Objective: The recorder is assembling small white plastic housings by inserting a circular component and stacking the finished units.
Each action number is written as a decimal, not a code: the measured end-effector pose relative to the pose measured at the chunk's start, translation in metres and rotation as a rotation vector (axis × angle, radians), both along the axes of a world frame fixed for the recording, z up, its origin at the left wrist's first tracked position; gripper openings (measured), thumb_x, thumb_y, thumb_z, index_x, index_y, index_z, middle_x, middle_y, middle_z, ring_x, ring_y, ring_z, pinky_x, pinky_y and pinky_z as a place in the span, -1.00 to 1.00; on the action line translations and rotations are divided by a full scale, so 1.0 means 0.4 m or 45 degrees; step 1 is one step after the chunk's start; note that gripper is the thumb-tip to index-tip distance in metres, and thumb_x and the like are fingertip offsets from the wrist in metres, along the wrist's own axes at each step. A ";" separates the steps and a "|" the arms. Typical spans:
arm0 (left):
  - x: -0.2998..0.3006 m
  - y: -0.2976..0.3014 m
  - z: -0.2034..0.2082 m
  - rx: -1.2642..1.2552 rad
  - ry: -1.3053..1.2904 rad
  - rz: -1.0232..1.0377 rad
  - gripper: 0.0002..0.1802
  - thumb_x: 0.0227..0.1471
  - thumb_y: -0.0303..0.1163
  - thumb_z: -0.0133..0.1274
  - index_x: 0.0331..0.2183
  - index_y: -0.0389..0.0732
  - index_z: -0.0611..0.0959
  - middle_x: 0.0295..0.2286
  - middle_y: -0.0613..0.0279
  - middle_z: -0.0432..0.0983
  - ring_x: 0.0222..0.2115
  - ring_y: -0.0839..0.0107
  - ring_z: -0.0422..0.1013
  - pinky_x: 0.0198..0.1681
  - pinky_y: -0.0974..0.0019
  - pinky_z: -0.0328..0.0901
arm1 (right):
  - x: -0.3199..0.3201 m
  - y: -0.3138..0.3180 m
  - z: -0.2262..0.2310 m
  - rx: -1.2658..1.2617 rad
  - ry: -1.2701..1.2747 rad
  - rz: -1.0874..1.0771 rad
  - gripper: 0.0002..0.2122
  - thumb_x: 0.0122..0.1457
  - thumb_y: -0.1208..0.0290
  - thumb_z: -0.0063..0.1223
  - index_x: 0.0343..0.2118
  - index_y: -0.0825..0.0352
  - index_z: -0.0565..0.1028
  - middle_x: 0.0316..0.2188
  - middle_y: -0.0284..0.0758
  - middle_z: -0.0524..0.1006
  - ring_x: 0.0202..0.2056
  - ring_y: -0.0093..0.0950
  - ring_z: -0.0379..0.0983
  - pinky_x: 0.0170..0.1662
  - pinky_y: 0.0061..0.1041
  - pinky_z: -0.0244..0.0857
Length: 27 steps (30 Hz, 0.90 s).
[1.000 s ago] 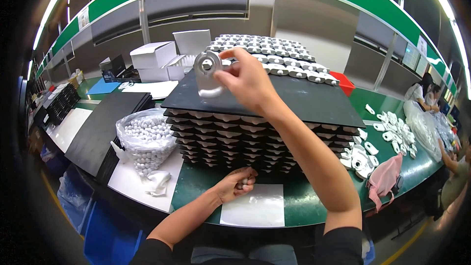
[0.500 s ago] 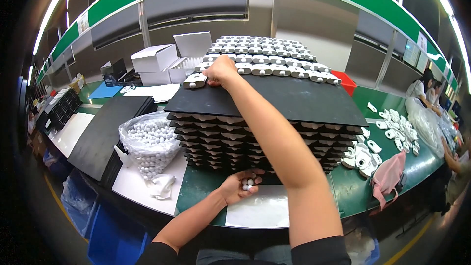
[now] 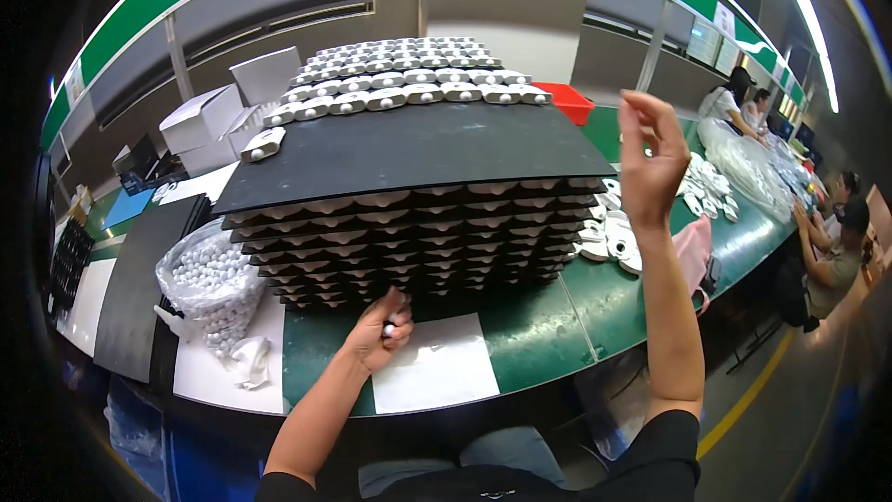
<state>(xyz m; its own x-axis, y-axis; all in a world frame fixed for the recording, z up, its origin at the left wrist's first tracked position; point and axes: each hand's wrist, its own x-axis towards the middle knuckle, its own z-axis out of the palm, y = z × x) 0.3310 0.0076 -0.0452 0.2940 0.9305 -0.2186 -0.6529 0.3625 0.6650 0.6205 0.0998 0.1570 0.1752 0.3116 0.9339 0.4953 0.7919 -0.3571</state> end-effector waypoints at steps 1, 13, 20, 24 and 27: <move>-0.001 0.009 -0.011 -0.026 -0.083 -0.028 -0.65 -0.03 -0.06 -0.02 -0.47 -0.17 0.39 -0.68 0.35 0.20 -0.74 0.60 0.09 -0.79 0.63 -0.14 | 0.065 0.035 -0.044 -0.108 0.168 0.156 -0.88 0.05 0.53 -0.01 -0.32 0.33 0.46 -0.49 -0.51 0.43 -0.50 -0.79 0.25 -0.45 -0.79 0.15; -0.014 0.008 -0.018 0.015 -0.144 0.001 -0.66 0.02 -0.19 -0.05 -0.29 -0.27 0.43 -0.53 0.31 0.29 -0.59 0.54 0.20 -0.76 0.65 -0.02 | 0.232 -0.026 -0.497 -0.875 -0.968 -0.505 -0.84 0.00 0.42 -0.02 -0.38 0.39 0.45 -0.42 -0.11 0.43 -0.33 -0.15 0.29 -0.22 -0.32 0.18; 0.006 -0.011 0.020 0.055 -0.088 -0.012 -0.68 0.00 -0.39 -0.04 -0.16 -0.26 0.41 -0.45 0.27 0.28 -0.55 0.53 0.20 -0.73 0.64 0.00 | 0.271 -0.157 -0.443 -1.289 -0.830 -0.372 -0.64 -0.28 0.31 0.28 -0.43 0.39 0.43 -0.50 -0.12 0.46 -0.44 -0.25 0.42 -0.35 -0.40 0.26; 0.007 -0.007 0.025 0.069 -0.070 0.006 -0.63 -0.02 -0.51 -0.07 -0.10 -0.22 0.40 -0.37 0.19 0.32 -0.53 0.51 0.22 -0.71 0.63 0.02 | 0.223 -0.192 -0.376 -1.390 -0.978 -0.357 -0.61 -0.28 0.37 0.29 -0.36 0.39 0.41 -0.55 -0.15 0.45 -0.45 -0.25 0.42 -0.36 -0.40 0.27; 0.001 -0.009 0.022 0.110 -0.061 0.010 -0.66 -0.05 -0.55 -0.06 -0.14 -0.18 0.44 -0.34 0.19 0.35 -0.54 0.54 0.22 -0.71 0.64 -0.01 | 0.149 -0.204 -0.366 -1.207 -0.946 -0.159 -0.76 -0.13 0.52 0.14 -0.35 0.44 0.44 -0.55 -0.14 0.47 -0.49 -0.30 0.43 -0.38 -0.49 0.28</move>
<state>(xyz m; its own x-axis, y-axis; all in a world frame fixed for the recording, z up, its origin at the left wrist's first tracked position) 0.3313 0.0041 -0.0364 0.2951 0.9475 -0.1230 -0.6871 0.2999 0.6618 0.6800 0.0184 0.0105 -0.2289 0.9459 0.2298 0.8805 0.3018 -0.3656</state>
